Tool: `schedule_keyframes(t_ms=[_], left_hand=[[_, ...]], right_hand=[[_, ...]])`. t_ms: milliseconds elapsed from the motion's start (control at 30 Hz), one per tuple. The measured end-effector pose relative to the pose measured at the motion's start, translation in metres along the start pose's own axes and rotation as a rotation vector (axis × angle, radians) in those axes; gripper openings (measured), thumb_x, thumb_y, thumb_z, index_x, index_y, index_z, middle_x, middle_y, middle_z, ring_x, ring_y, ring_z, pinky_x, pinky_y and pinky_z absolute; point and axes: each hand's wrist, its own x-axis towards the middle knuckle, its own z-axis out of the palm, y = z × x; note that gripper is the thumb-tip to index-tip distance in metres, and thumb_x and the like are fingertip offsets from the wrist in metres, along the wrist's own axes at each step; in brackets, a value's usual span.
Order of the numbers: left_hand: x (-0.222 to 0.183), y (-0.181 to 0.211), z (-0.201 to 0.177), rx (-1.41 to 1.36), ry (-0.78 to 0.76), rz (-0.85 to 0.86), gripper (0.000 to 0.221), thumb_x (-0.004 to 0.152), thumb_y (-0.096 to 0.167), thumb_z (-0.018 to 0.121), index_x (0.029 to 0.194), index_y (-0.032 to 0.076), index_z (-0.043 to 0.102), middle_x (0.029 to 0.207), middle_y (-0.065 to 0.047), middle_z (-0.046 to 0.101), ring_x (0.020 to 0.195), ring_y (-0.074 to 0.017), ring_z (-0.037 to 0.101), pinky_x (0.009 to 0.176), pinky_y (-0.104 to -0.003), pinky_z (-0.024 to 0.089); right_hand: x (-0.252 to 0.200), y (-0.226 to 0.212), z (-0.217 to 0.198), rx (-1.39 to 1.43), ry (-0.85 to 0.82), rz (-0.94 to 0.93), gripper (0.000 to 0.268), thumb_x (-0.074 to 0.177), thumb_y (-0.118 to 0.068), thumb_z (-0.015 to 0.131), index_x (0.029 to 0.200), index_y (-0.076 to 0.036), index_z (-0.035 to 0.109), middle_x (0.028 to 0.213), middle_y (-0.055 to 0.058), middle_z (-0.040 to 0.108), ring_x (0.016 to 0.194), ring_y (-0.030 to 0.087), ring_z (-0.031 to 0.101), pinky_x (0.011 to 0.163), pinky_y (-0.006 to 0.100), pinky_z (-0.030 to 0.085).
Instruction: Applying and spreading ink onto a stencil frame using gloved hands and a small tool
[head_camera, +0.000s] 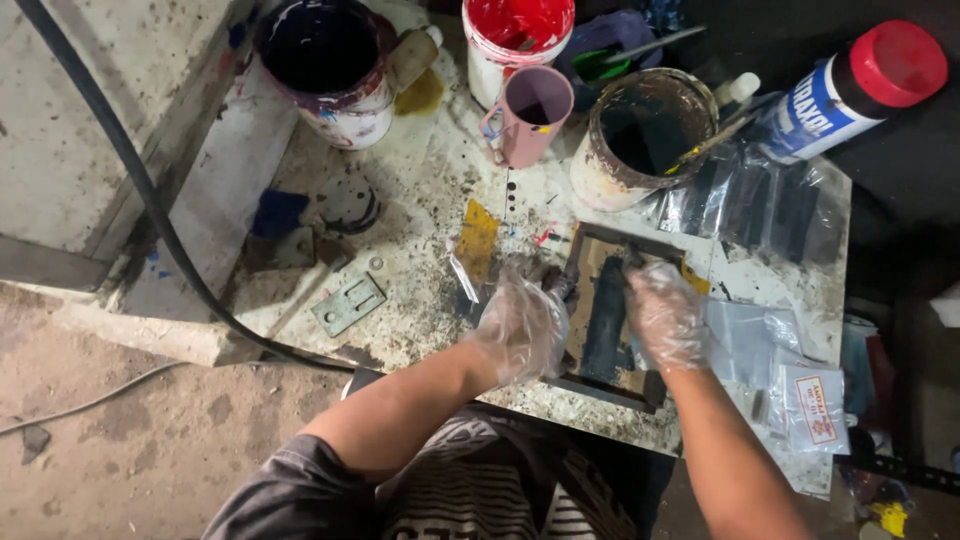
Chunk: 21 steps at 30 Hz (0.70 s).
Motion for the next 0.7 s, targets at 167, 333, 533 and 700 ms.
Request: schedule_keyframes(t_ms=[167, 333, 533, 700], left_hand=[[-0.004, -0.003, -0.008, -0.117, -0.031, -0.041, 0.028, 0.096, 0.044, 0.058, 0.110, 0.024, 0.071, 0.091, 0.002, 0.073, 0.091, -0.0123, 0.069, 0.086, -0.025, 0.055], [-0.001, 0.000, -0.012, -0.193, -0.055, -0.086, 0.020, 0.095, 0.037, 0.060, 0.105, 0.026, 0.074, 0.089, 0.005, 0.074, 0.092, -0.0103, 0.069, 0.088, -0.022, 0.054], [-0.008, 0.000, -0.016, -0.296, -0.099, -0.126, 0.015, 0.093, 0.028, 0.062, 0.097, 0.028, 0.076, 0.086, 0.009, 0.074, 0.094, -0.0076, 0.069, 0.092, -0.020, 0.052], [-0.008, 0.000, -0.022, -0.374, -0.124, -0.167, 0.017, 0.092, 0.022, 0.064, 0.092, 0.029, 0.078, 0.085, 0.012, 0.075, 0.096, -0.0056, 0.069, 0.095, -0.017, 0.050]], right_hand=[[0.017, 0.062, 0.112, -0.183, 0.426, -0.425, 0.017, 0.097, -0.033, 0.061, 0.101, -0.023, 0.074, 0.091, 0.007, 0.067, 0.091, 0.028, 0.069, 0.079, 0.039, 0.059], [-0.010, -0.037, -0.048, 0.112, 0.187, -0.130, 0.033, 0.091, -0.051, 0.057, 0.100, -0.026, 0.075, 0.100, 0.005, 0.070, 0.103, 0.030, 0.065, 0.087, 0.041, 0.051], [-0.021, -0.070, -0.118, 0.395, -0.170, 0.273, 0.035, 0.085, -0.051, 0.067, 0.111, -0.028, 0.074, 0.117, 0.009, 0.072, 0.119, 0.035, 0.062, 0.098, 0.045, 0.049], [-0.007, -0.075, -0.121, 0.481, -0.153, 0.415, 0.032, 0.082, -0.050, 0.067, 0.106, -0.030, 0.076, 0.110, 0.004, 0.073, 0.115, 0.032, 0.064, 0.094, 0.044, 0.050]])
